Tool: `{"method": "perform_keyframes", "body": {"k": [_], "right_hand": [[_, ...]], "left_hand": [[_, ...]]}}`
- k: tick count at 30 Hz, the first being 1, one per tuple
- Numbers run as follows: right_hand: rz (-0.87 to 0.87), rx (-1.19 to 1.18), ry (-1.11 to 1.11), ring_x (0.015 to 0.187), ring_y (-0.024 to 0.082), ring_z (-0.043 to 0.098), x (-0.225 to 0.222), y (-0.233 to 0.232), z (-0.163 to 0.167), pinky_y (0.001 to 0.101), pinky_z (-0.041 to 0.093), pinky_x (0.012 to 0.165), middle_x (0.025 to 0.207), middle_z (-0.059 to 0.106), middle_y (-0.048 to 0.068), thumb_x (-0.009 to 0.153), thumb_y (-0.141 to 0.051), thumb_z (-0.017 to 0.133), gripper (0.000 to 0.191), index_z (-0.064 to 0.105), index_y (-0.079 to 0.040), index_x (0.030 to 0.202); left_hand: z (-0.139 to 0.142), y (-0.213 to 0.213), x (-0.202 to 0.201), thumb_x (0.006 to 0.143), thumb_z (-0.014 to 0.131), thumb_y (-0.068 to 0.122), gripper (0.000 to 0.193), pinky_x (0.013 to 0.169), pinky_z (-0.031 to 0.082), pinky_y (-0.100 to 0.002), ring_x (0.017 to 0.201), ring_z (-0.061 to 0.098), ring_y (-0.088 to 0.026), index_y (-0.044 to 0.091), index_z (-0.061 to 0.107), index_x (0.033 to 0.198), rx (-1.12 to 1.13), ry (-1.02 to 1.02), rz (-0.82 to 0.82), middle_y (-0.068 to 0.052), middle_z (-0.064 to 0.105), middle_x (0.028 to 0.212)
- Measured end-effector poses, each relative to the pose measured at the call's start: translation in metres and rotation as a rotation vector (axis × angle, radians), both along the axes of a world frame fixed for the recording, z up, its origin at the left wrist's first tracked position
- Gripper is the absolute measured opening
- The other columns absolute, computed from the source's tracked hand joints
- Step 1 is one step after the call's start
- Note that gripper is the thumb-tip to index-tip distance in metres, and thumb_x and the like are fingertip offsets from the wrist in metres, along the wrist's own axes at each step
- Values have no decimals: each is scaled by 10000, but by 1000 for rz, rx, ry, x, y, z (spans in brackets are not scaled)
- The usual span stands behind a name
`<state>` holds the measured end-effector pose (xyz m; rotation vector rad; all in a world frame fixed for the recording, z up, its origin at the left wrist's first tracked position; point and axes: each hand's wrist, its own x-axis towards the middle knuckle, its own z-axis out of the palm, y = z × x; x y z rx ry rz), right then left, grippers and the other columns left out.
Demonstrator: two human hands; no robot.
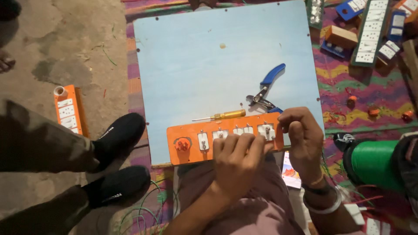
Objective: The person sits on the floor and wires an orange electrical board with multiple switches. They use pliers to strip green wires and a screwdriver to secure the wires into the switch terminals, repeating the process for each switch.
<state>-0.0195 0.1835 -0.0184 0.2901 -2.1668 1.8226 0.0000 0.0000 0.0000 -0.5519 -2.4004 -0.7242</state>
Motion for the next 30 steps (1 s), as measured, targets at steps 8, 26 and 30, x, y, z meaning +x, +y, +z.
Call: {"method": "perform_keyframes", "body": {"k": [8, 26, 30], "right_hand": [[144, 448, 211, 949, 220, 667, -45, -3, 62, 348, 541, 819, 1033, 682, 121, 1057, -176, 600, 199, 658, 14, 1060], [525, 645, 97, 715, 204, 678, -98, -26, 92, 329, 534, 622, 837, 703, 91, 881, -103, 742, 197, 693, -17, 1051], [246, 123, 266, 945, 153, 688, -38, -4, 99, 292, 615, 789, 1087, 684, 107, 962, -18, 745, 242, 665, -4, 1189]], "left_hand": [[8, 0, -2, 907, 729, 139, 165, 843, 411, -390, 950, 607, -204, 100, 731, 1067, 132, -7, -83, -9, 655, 1019], [1, 1, -11, 903, 722, 86, 75, 881, 436, -398, 1006, 627, -242, 83, 709, 976, 157, -6, -70, -49, 657, 1003], [3, 4, -8, 891, 749, 90, 155, 873, 445, -396, 962, 615, -234, 86, 718, 1043, 178, -9, -42, -39, 656, 1010]]}}
